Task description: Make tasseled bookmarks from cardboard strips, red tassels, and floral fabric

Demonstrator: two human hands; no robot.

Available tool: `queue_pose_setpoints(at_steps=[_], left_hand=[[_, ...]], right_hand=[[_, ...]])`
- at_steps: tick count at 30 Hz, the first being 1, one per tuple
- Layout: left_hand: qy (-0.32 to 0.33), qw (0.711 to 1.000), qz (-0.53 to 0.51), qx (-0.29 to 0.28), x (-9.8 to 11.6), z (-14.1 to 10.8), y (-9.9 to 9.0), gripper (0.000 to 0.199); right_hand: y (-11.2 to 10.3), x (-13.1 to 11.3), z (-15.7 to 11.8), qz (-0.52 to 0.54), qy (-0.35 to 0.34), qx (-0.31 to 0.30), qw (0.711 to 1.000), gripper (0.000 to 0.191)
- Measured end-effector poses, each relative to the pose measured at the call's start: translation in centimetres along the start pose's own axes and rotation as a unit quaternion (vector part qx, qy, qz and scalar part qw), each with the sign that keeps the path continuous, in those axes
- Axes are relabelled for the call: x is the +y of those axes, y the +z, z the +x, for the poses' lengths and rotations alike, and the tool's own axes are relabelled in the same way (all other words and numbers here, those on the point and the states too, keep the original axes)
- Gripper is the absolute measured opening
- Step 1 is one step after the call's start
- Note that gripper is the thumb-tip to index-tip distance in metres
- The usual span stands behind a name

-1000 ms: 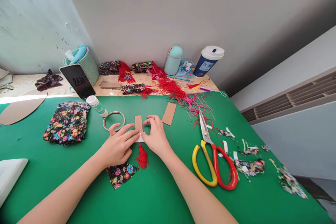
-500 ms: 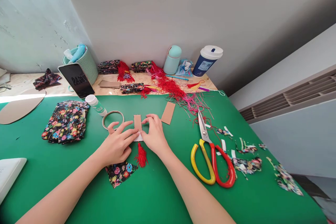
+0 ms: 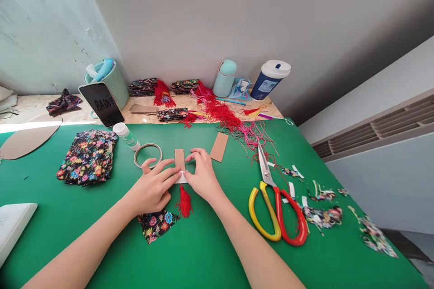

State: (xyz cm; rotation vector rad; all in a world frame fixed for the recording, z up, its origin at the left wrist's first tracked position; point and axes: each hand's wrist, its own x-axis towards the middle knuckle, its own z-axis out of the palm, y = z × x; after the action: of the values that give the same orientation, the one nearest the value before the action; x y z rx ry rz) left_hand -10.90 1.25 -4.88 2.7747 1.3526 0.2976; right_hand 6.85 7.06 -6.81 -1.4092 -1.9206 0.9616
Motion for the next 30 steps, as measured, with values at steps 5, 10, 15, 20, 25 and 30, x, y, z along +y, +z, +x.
queue_pose_setpoints(at_steps=[5, 10, 15, 20, 25, 30], left_hand=[[-0.003, 1.000, 0.000, 0.002, 0.02, 0.01, -0.05, 0.045], [-0.003, 1.000, -0.001, -0.002, -0.01, 0.00, -0.11, 0.046], [0.000, 1.000, -0.002, -0.002, -0.06, 0.00, -0.18, 0.045], [0.003, 1.000, -0.007, -0.005, -0.10, 0.03, -0.18, 0.045], [-0.006, 1.000, -0.024, 0.000, 0.00, 0.05, 0.12, 0.048], [-0.014, 0.999, -0.034, -0.004, 0.19, 0.10, 0.18, 0.050]], right_hand=[[-0.03, 0.12, -0.02, -0.006, -0.007, 0.014, 1.000, 0.020], [-0.11, 0.06, 0.01, -0.001, -0.004, 0.000, 1.000, 0.022], [-0.15, 0.06, -0.01, -0.001, -0.009, 0.006, 1.000, 0.021], [-0.26, -0.28, -0.05, -0.002, 0.005, -0.004, 1.000, 0.022], [-0.04, -0.28, -0.10, -0.010, 0.001, 0.007, 1.000, 0.021], [0.11, 0.04, -0.02, -0.004, -0.004, 0.017, 1.000, 0.021]])
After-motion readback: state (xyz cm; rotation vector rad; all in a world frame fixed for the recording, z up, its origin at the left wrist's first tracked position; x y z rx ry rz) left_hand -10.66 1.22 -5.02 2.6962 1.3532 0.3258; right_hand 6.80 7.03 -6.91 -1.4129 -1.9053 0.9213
